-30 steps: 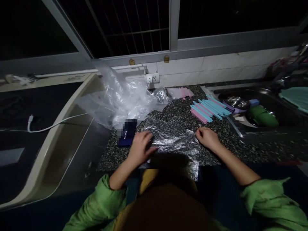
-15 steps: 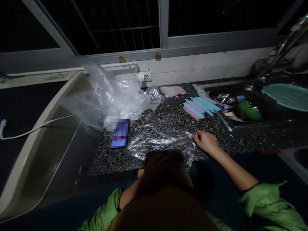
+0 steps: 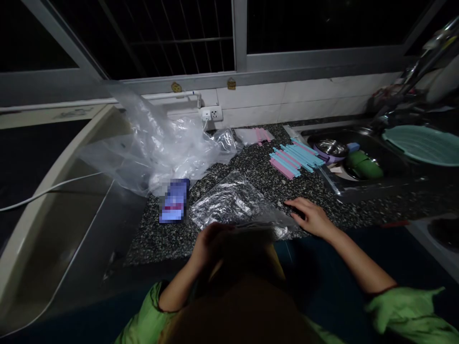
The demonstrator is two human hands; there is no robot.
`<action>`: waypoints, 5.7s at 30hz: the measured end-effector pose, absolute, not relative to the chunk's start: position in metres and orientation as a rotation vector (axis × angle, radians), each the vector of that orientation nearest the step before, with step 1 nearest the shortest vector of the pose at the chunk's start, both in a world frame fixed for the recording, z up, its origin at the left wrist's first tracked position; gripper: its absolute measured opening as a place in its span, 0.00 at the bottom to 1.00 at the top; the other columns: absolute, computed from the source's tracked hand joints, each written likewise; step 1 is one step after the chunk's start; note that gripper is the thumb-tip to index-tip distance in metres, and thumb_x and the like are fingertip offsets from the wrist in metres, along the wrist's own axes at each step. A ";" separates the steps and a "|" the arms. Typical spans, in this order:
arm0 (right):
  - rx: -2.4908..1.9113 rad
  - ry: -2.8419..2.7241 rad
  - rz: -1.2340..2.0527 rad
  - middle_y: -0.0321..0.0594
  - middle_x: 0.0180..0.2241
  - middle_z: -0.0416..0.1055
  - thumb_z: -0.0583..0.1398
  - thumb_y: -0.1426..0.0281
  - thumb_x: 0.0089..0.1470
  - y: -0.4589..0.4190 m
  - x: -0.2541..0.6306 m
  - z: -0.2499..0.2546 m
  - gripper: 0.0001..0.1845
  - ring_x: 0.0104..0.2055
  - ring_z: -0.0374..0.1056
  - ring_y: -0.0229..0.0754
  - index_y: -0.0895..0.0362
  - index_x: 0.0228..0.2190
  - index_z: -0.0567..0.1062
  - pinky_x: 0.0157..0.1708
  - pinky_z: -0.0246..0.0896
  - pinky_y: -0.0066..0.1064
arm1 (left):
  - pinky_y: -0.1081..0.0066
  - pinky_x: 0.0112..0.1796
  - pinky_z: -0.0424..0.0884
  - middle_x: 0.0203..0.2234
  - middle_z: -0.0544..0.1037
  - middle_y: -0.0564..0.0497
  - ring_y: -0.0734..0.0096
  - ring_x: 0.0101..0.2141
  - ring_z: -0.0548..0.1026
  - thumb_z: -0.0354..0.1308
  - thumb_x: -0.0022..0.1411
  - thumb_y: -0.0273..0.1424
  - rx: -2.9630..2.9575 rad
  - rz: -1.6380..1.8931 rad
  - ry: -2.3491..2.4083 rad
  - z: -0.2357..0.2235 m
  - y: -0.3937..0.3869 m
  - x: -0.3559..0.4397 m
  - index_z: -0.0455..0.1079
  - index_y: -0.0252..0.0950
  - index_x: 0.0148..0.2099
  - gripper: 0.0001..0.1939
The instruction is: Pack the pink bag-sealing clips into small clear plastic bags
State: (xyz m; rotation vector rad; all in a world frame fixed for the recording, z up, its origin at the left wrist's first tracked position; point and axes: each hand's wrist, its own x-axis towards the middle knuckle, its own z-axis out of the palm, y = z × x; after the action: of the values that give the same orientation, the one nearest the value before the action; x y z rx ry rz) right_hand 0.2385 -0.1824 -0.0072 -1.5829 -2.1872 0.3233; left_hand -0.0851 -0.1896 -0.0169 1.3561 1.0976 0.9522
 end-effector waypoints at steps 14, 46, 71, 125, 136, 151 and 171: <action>-1.369 -2.139 0.565 0.41 0.32 0.68 0.56 0.64 0.48 -0.127 0.192 -0.008 0.23 0.35 0.66 0.41 0.54 0.48 0.67 0.37 0.62 0.33 | 0.76 0.27 0.65 0.25 0.77 0.51 0.75 0.24 0.72 0.64 0.41 0.34 0.601 1.040 0.941 -0.010 -0.178 -0.089 0.68 0.32 0.26 0.12; -1.639 -2.013 0.760 0.35 0.16 0.65 0.56 0.57 0.42 -0.089 0.173 -0.014 0.16 0.20 0.57 0.35 0.57 0.16 0.68 0.21 0.49 0.26 | 0.68 0.37 0.66 0.29 0.75 0.50 0.70 0.32 0.72 0.53 0.55 0.27 1.805 1.238 1.713 -0.049 -0.201 -0.104 0.63 0.37 0.54 0.22; -1.750 -2.087 0.298 0.38 0.29 0.70 0.56 0.63 0.47 -0.093 0.168 -0.014 0.10 0.28 0.65 0.39 0.55 0.22 0.70 0.26 0.54 0.28 | 0.74 0.30 0.63 0.23 0.75 0.50 0.72 0.29 0.70 0.50 0.61 0.31 2.582 1.319 1.615 -0.060 -0.214 -0.104 0.75 0.40 0.35 0.11; -0.911 -2.366 -0.114 0.43 0.30 0.70 0.57 0.62 0.51 -0.148 0.145 -0.002 0.11 0.35 0.62 0.42 0.56 0.34 0.73 0.35 0.56 0.34 | 0.65 0.38 0.63 0.30 0.73 0.49 0.68 0.33 0.68 0.51 0.59 0.26 2.933 0.718 1.252 -0.019 -0.201 -0.065 0.67 0.36 0.33 0.05; -0.918 -2.263 -0.110 0.40 0.25 0.69 0.55 0.70 0.53 -0.170 0.148 -0.007 0.08 0.31 0.62 0.39 0.55 0.27 0.74 0.31 0.56 0.31 | 0.63 0.42 0.63 0.39 0.74 0.48 0.64 0.39 0.69 0.56 0.53 0.44 2.761 0.874 1.062 -0.021 -0.199 -0.084 0.67 0.37 0.44 0.21; -0.873 -2.373 -0.200 0.35 0.24 0.69 0.53 0.73 0.55 -0.196 0.125 -0.029 0.10 0.29 0.60 0.36 0.53 0.26 0.72 0.31 0.54 0.30 | 0.55 0.50 0.59 0.47 0.70 0.42 0.58 0.48 0.65 0.60 0.49 0.44 2.742 0.819 0.974 -0.022 -0.196 -0.121 0.62 0.36 0.53 0.31; -0.794 -2.063 -0.030 0.38 0.27 0.64 0.58 0.76 0.49 -0.199 0.160 0.002 0.09 0.30 0.61 0.38 0.54 0.35 0.70 0.28 0.58 0.32 | 0.61 0.45 0.65 0.44 0.74 0.46 0.65 0.45 0.69 0.51 0.56 0.24 2.640 0.985 0.967 -0.031 -0.165 -0.107 0.70 0.38 0.39 0.11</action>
State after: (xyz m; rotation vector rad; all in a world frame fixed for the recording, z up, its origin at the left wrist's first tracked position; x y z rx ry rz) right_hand 0.1601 -0.1988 0.0018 -0.7942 -2.0633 -0.0299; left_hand -0.1070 -0.1645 -0.0305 2.6401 0.9668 0.9848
